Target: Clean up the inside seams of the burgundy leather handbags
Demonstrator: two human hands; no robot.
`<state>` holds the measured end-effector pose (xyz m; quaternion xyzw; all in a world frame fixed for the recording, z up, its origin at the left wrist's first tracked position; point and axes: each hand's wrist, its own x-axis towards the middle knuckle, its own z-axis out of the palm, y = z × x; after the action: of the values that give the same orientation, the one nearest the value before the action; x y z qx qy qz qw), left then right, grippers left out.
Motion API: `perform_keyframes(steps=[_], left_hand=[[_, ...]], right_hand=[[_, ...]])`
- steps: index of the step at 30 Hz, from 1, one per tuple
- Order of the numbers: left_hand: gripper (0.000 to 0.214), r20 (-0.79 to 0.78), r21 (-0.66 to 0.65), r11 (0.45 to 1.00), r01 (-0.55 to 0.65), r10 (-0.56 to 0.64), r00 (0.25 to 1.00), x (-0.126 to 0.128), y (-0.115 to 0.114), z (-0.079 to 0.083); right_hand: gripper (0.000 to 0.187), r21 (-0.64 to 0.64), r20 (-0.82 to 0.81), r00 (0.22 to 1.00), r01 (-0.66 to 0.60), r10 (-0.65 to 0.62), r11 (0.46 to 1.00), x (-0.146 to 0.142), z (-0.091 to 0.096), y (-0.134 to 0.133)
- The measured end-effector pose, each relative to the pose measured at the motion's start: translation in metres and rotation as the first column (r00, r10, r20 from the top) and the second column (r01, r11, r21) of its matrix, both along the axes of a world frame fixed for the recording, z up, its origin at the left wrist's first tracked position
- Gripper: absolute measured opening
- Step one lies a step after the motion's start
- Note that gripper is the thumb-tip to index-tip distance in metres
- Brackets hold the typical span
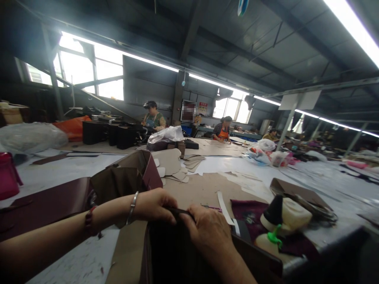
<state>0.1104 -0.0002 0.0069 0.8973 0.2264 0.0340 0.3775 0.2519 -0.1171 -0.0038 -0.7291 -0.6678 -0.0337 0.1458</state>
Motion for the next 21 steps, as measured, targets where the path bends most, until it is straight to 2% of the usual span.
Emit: perform_keyframes(steps=[3, 6, 9, 14, 21], left_hand=[[0.029, 0.027, 0.076, 0.995, -0.060, 0.058, 0.998, 0.001, -0.007, 0.004], [0.016, 0.060, 0.146, 0.987, -0.067, 0.058, 0.996, 0.003, -0.011, 0.006], [0.015, 0.072, 0.132, 0.990, -0.041, 0.032, 0.997, 0.005, -0.011, 0.006], [0.017, 0.065, 0.131, 0.991, 0.003, -0.011, 0.998, 0.006, -0.012, 0.005], [0.012, -0.045, 0.336, 0.940, 0.051, -0.039, 0.998, 0.006, -0.022, 0.014]], right_hand=[[0.028, -0.022, 0.011, 0.999, 0.037, -0.037, 0.999, -0.002, 0.001, -0.001], [0.028, -0.024, 0.022, 0.997, 0.076, -0.075, 0.997, -0.002, 0.000, -0.001], [0.027, 0.002, 0.020, 0.996, 0.090, -0.090, 0.996, 0.001, -0.003, -0.003], [0.020, 0.036, -0.035, 0.999, 0.028, -0.027, 0.999, 0.003, -0.003, -0.008], [0.028, 0.027, 0.058, 0.996, 0.062, -0.063, 0.998, -0.009, 0.001, -0.012]])
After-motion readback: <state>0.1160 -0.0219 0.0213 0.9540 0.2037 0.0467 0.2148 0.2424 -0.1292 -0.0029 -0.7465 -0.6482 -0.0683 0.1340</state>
